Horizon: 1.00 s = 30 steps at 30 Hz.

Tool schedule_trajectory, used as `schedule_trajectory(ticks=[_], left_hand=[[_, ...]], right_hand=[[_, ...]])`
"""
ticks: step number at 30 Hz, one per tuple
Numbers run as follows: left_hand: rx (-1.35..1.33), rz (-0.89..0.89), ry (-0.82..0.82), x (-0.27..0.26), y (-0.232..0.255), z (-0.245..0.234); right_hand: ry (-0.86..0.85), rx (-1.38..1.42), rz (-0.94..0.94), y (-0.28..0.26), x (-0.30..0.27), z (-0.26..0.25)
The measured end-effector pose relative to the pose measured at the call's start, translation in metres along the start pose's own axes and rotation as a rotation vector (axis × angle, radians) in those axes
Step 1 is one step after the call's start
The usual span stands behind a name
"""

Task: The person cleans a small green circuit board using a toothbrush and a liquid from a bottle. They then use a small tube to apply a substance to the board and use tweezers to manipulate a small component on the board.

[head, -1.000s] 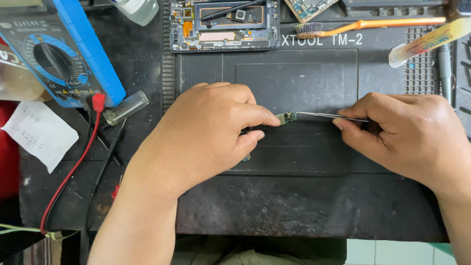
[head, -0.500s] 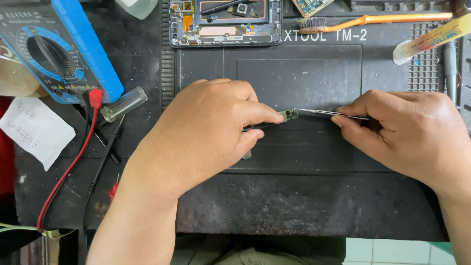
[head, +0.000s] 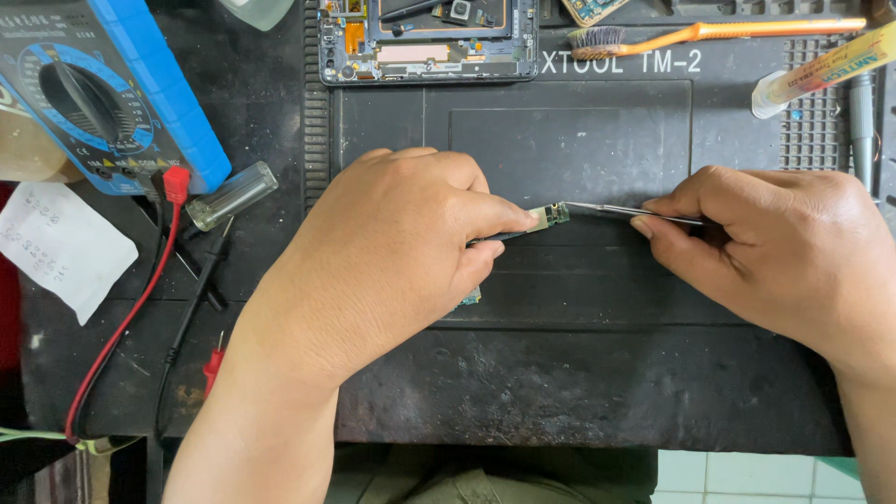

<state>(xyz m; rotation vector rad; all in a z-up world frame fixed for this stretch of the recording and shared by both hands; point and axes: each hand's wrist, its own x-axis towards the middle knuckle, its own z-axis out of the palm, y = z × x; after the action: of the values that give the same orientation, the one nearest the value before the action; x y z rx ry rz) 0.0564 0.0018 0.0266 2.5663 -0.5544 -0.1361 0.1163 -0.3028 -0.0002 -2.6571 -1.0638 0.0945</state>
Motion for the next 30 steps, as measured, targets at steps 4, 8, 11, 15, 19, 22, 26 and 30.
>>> schedule_trajectory(ticks=[4, 8, 11, 15, 19, 22, 26, 30], left_hand=[[-0.016, 0.019, 0.017, 0.0000, 0.0001, 0.0000], [0.003, 0.040, 0.018, 0.0011, -0.0003, 0.0000], [-0.003, 0.045, 0.019, 0.0013, -0.0004, 0.0015], [0.000, 0.052, 0.018, -0.0002, -0.0025, 0.0032], [-0.007, 0.050, 0.031, 0.0002, -0.0015, 0.0026], [-0.003, 0.048, 0.031, -0.0008, -0.0016, 0.0023], [-0.002, 0.040, 0.018, 0.0001, -0.0013, 0.0025], [0.002, 0.039, 0.020, 0.0006, -0.0001, 0.0016]], right_hand=[[-0.009, -0.032, -0.036, 0.0028, -0.0006, 0.0019], [0.038, -0.015, -0.018, 0.0013, -0.0006, 0.0024], [0.031, -0.014, -0.015, 0.0011, -0.0016, 0.0022], [0.046, -0.023, -0.012, -0.0005, -0.0018, 0.0024], [0.026, -0.046, -0.033, 0.0013, -0.0014, 0.0018], [0.014, -0.044, -0.014, -0.0007, -0.0007, 0.0012], [0.011, -0.027, -0.019, -0.0026, 0.0010, -0.0015], [-0.002, -0.018, 0.005, -0.0046, 0.0020, -0.0022]])
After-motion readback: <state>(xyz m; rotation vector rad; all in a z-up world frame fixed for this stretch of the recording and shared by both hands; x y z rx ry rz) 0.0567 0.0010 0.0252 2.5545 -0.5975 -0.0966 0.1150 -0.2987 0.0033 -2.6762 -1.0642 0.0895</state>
